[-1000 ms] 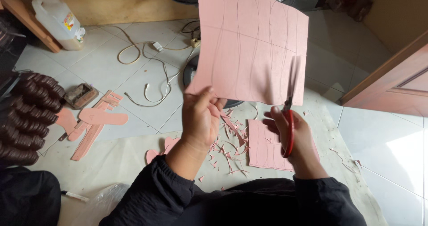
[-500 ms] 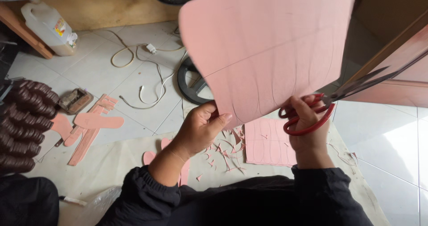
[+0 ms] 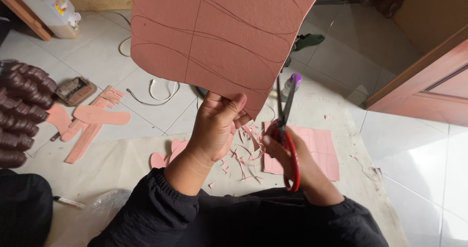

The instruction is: The person sits on the floor and uses red-handled scissors to cut a large sheet of pink foam along pre-drawn curved lines. They repeatedly trim the edges of the foam pieces to refine the shape, placing finished pieces aside on the floor.

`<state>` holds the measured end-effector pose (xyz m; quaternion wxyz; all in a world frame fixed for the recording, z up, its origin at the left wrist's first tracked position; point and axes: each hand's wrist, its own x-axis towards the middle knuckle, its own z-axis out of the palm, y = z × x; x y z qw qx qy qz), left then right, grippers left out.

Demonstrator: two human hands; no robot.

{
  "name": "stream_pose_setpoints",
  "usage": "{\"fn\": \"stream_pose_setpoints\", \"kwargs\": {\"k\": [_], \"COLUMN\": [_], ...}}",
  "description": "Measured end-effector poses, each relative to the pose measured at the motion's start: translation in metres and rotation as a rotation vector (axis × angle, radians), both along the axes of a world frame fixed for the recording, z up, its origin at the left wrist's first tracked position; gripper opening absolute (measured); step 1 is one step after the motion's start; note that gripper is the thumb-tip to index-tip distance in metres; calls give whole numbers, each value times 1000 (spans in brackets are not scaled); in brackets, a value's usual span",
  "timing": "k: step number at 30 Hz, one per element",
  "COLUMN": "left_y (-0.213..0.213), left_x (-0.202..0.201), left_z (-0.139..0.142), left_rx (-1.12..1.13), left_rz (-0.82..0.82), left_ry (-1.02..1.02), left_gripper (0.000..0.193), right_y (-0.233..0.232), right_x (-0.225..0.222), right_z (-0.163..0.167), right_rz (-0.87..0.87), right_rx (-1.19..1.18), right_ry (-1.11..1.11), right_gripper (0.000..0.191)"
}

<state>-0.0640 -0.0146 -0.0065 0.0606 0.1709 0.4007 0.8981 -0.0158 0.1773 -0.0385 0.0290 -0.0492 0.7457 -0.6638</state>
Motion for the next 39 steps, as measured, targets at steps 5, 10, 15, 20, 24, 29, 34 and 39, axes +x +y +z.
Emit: {"fn": "stream_pose_setpoints", "kwargs": {"k": [5, 10, 15, 20, 24, 29, 34, 39], "left_y": [12, 11, 13, 13, 14, 13, 11, 10], "left_x": [6, 12, 21, 25, 26, 25, 25, 23], "left_z": [-5, -5, -2, 2, 2, -2, -2, -3], "left_rx": [63, 54, 111, 69, 17, 6, -54, -46], "left_rz": [-2, 30, -23, 17, 45, 61, 84, 45], "left_ry": [-28, -90, -61, -69, -69, -48, -65, -19], "left_gripper": [19, 23, 23, 27, 29, 30, 31, 32], "right_y": [-13, -19, -17, -16, -16, -18, -17, -14], "right_x": [7, 5, 2, 0, 1, 4, 5, 5], "right_z": [5, 3, -5, -5, 0, 6, 11, 14], "right_rz": [82, 77, 63, 28, -22, -33, -50, -59], "right_rx": [106, 137, 97, 138, 231, 255, 306, 334], "right_ry": [60, 114, 134, 113, 104, 160, 120, 87], "right_gripper": [48, 56, 60, 62, 62, 61, 58, 55]}}
